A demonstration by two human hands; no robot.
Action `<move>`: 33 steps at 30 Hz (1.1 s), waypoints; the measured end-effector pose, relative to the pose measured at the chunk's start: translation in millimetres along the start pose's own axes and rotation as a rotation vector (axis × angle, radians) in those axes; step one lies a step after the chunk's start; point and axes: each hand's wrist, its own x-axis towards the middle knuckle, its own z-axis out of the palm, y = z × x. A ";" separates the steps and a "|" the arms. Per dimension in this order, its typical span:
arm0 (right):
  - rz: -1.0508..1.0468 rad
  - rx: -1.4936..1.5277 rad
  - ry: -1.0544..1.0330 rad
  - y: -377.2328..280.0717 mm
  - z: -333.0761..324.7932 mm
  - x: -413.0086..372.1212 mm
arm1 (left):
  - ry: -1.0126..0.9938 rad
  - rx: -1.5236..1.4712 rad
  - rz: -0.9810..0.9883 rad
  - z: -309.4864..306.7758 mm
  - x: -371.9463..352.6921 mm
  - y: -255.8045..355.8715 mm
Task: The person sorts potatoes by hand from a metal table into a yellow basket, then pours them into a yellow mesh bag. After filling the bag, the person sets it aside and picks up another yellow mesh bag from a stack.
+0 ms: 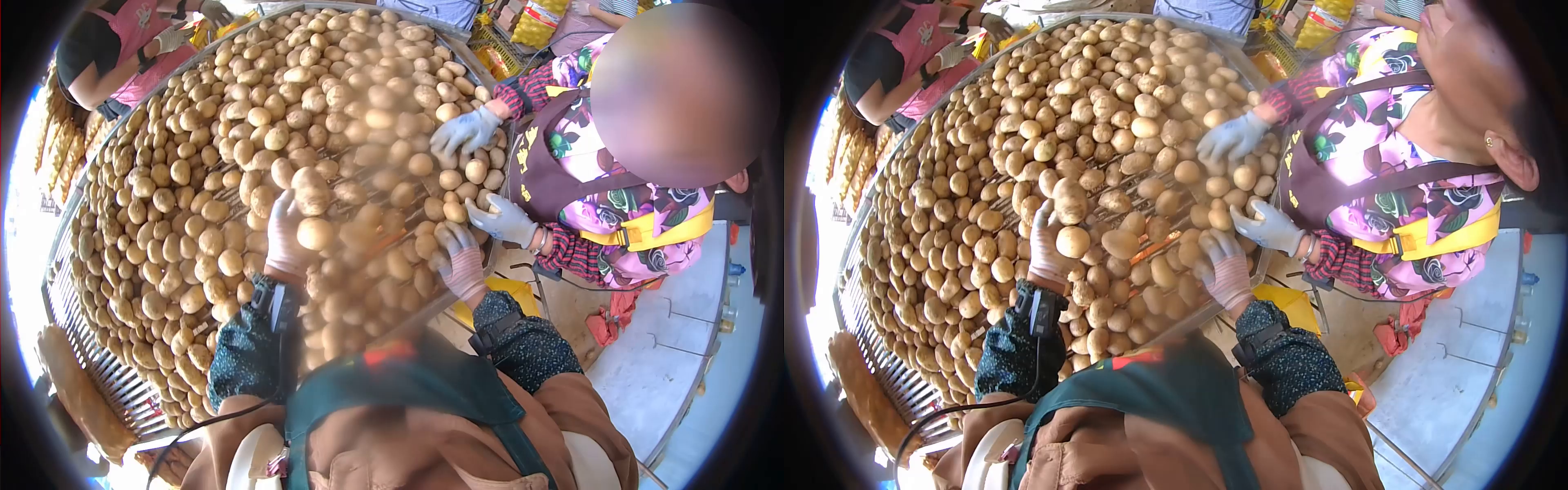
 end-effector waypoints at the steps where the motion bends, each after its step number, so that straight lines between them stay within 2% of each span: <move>1: 0.004 -0.015 0.005 -0.9 -1.2 -0.3 | 0.029 -0.051 0.003 0.0 -13.9 0.4; 9: 0.004 -0.091 -0.026 -5.9 -6.4 -4.3 | 0.138 -0.109 0.065 12.9 -70.5 -10.0; 15: 0.010 -0.065 -0.018 -3.0 -4.1 -8.7 | 0.130 0.115 0.081 3.3 -102.7 -10.7; 16: -0.026 -0.117 0.011 -2.4 -2.8 -7.5 | 0.149 0.145 0.078 -0.5 -106.3 -10.2; 18: 0.071 -0.108 0.109 -13.2 5.0 -6.3 | 0.196 0.202 0.075 -6.3 -116.3 -11.5; 20: 0.116 -0.050 0.205 -43.6 12.0 8.5 | 0.212 0.124 -0.007 4.3 -131.4 -13.0; 21: 0.072 -0.007 0.134 -60.1 7.1 23.6 | 0.221 0.093 -0.056 7.9 -138.5 -13.7; 22: 0.017 -0.094 0.069 -87.6 -0.4 42.6 | 0.182 0.043 0.021 -1.3 -138.9 -18.3; 23: -0.036 -0.182 0.005 -111.3 -1.5 58.5 | 0.237 0.075 0.029 -7.7 -139.5 -20.2; 26: -0.265 -0.104 -0.169 -133.7 31.8 92.0 | 0.152 -0.019 -0.001 -8.5 -141.0 -25.2; 28: -0.269 -0.227 -0.485 -136.1 50.5 108.8 | 0.092 -0.088 -0.029 -2.1 -149.5 -25.0; 29: -0.275 -0.284 -0.647 -137.8 62.0 116.9 | 0.203 0.087 0.002 -12.7 -156.1 -23.5; 30: -0.304 -0.284 -0.658 -134.5 69.0 126.9 | 0.192 0.163 0.060 -13.9 -157.5 -23.5; 33: -0.081 0.144 -0.486 -127.5 65.5 120.4 | 0.112 0.264 0.153 -25.9 -159.8 -19.7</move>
